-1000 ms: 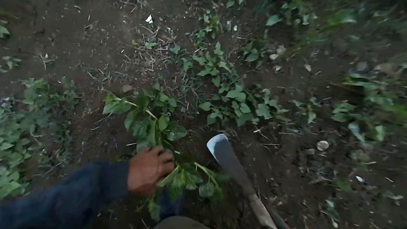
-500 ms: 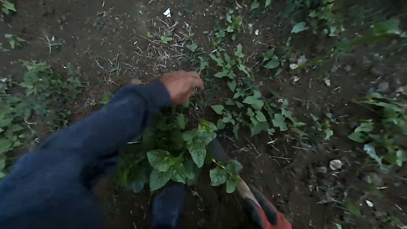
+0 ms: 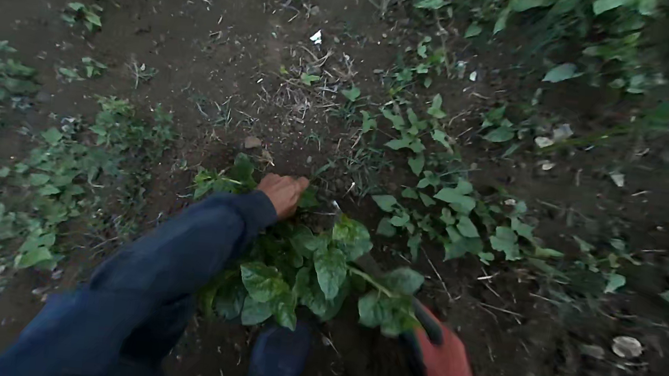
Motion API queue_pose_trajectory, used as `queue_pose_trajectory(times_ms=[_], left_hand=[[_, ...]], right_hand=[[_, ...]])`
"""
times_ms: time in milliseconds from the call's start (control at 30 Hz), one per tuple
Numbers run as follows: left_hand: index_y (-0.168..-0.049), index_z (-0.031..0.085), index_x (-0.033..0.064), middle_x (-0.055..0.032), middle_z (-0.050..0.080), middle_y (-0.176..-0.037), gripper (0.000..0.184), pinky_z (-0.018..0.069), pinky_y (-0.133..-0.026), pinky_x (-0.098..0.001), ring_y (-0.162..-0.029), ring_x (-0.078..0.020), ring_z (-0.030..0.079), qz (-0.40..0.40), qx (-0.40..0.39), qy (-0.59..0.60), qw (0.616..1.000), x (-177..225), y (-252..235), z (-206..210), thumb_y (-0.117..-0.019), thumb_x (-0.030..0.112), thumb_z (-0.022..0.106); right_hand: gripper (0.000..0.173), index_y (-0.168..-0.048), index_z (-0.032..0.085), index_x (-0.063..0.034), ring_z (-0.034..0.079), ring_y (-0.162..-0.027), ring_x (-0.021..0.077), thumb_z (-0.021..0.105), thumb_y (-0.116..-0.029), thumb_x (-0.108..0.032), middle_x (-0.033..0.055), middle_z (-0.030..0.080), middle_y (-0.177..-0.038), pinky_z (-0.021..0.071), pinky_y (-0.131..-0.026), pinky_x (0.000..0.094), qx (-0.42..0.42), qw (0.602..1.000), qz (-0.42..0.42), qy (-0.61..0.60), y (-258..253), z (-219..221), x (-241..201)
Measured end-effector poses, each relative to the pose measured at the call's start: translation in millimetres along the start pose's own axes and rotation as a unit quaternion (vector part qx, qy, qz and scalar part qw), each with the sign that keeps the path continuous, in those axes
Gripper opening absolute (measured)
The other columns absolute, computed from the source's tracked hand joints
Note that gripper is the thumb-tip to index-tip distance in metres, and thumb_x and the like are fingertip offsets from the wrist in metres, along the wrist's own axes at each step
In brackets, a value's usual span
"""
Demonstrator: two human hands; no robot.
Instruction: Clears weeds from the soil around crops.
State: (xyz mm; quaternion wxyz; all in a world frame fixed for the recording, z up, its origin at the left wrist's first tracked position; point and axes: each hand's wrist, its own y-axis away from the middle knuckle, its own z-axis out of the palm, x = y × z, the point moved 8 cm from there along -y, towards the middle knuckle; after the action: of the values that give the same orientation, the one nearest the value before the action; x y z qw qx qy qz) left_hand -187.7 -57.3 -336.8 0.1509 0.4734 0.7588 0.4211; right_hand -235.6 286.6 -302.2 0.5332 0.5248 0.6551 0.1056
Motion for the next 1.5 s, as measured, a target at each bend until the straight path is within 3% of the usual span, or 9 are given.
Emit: queue_pose_trajectory(times_ms=[100,200,600,800,1000,1100,1200,1333,1500], left_hand=[[-0.133,0.061,0.0079,-0.0218,0.070,-0.115,0.038,0.0533,-0.089,-0.0627,-0.106,-0.0426,0.069,-0.019,0.025,0.055,0.998,-13.3,5.4,-11.3,-0.0951,0.004,0.063],[-0.134,0.062,0.0046,-0.0252,0.070,-0.116,0.040,0.0523,-0.093,-0.0642,-0.109,-0.0433,0.068,-0.060,0.082,0.176,0.979,-55.8,37.5,-18.4,-0.0943,-0.001,0.061],[-0.132,0.062,0.0020,-0.0170,0.071,-0.120,0.036,0.0557,-0.098,-0.0504,-0.109,-0.0260,0.070,0.067,0.162,0.324,0.930,-57.4,79.3,-19.4,-0.0957,0.002,0.061],[-0.132,0.058,0.0048,-0.0053,0.070,-0.105,0.031,0.0630,-0.077,-0.0325,-0.084,-0.0082,0.070,-0.071,0.444,0.422,0.787,-142.0,81.2,-98.1,-0.1085,0.024,0.052],[-0.151,0.045,0.0141,-0.0313,0.068,-0.119,0.055,0.0505,-0.089,-0.0729,-0.109,-0.0531,0.066,-0.190,0.157,0.180,0.952,-105.5,18.4,-60.0,-0.0984,0.006,0.056],[-0.155,0.039,0.0178,-0.0300,0.068,-0.119,0.060,0.0524,-0.088,-0.0710,-0.107,-0.0520,0.068,-0.204,0.171,0.185,0.946,-96.7,22.9,-33.9,-0.0991,0.004,0.054],[-0.160,0.031,0.0144,-0.0306,0.061,-0.135,0.066,0.0495,-0.096,-0.0695,-0.117,-0.0515,0.064,-0.192,0.166,0.194,0.948,-93.4,24.6,-9.6,-0.0994,0.004,0.055],[-0.155,0.032,-0.0033,-0.0357,0.046,-0.148,0.064,0.0442,-0.105,-0.0670,-0.129,-0.0537,0.054,-0.171,0.143,0.232,0.947,-60.6,4.3,-7.2,-0.0968,-0.001,0.060],[-0.148,0.047,0.0092,-0.0226,0.063,-0.128,0.050,0.0534,-0.088,-0.0583,-0.106,-0.0348,0.065,-0.105,0.180,0.381,0.901,-72.9,7.4,-52.7,-0.1002,0.003,0.057]], right_hand=[[0.040,-0.131,0.061,0.0103,0.063,-0.124,0.0332,0.061,-0.0989,-0.013,0.0267,0.066,-0.128,0.0456,-0.110,0.0470,0.053,0.993,-0.105,0.017,-32.2,45.5,-48.7],[0.031,-0.118,0.067,0.0063,0.069,-0.100,0.0112,0.064,-0.0935,-0.013,0.0116,0.072,-0.106,0.0559,-0.094,0.0291,0.068,0.987,-0.133,-0.066,-19.8,30.4,-42.3],[0.041,-0.140,0.063,-0.0133,0.071,-0.110,0.0241,0.060,-0.1020,-0.027,0.0113,0.073,-0.121,0.0553,-0.099,0.0489,-0.060,0.994,-0.091,0.010,-66.0,65.9,-73.4],[0.044,-0.143,0.055,0.0017,0.071,-0.091,0.0123,0.052,-0.1064,-0.023,0.0139,0.070,-0.120,0.0604,-0.083,0.0339,0.023,0.992,0.089,-0.087,50.2,-18.5,1.8],[0.044,-0.147,0.055,-0.0076,0.072,-0.095,0.0249,0.054,-0.1041,-0.018,0.0194,0.070,-0.122,0.0573,-0.089,0.0480,0.117,0.988,0.068,-0.067,8.2,7.2,9.5],[0.043,-0.145,0.056,-0.0077,0.069,-0.078,0.0149,0.054,-0.1039,-0.019,0.0138,0.072,-0.112,0.0603,-0.071,0.0386,0.101,0.987,0.056,-0.108,27.2,-3.3,14.1],[0.041,-0.140,0.061,-0.0050,0.069,-0.112,0.0195,0.057,-0.1039,-0.023,0.0140,0.069,-0.129,0.0551,-0.100,0.0426,0.102,0.989,0.029,-0.107,4.2,12.5,-4.8],[0.044,-0.145,0.059,-0.0139,0.070,-0.112,0.0273,0.056,-0.1039,-0.029,0.0140,0.072,-0.124,0.0531,-0.100,0.0504,0.064,0.996,-0.003,-0.066,-82.3,55.6,-83.6],[0.041,-0.141,0.061,-0.0061,0.071,-0.106,0.0192,0.059,-0.1022,-0.021,0.0134,0.071,-0.125,0.0574,-0.096,0.0423,0.108,0.978,0.079,-0.159,52.5,20.4,-3.1]])
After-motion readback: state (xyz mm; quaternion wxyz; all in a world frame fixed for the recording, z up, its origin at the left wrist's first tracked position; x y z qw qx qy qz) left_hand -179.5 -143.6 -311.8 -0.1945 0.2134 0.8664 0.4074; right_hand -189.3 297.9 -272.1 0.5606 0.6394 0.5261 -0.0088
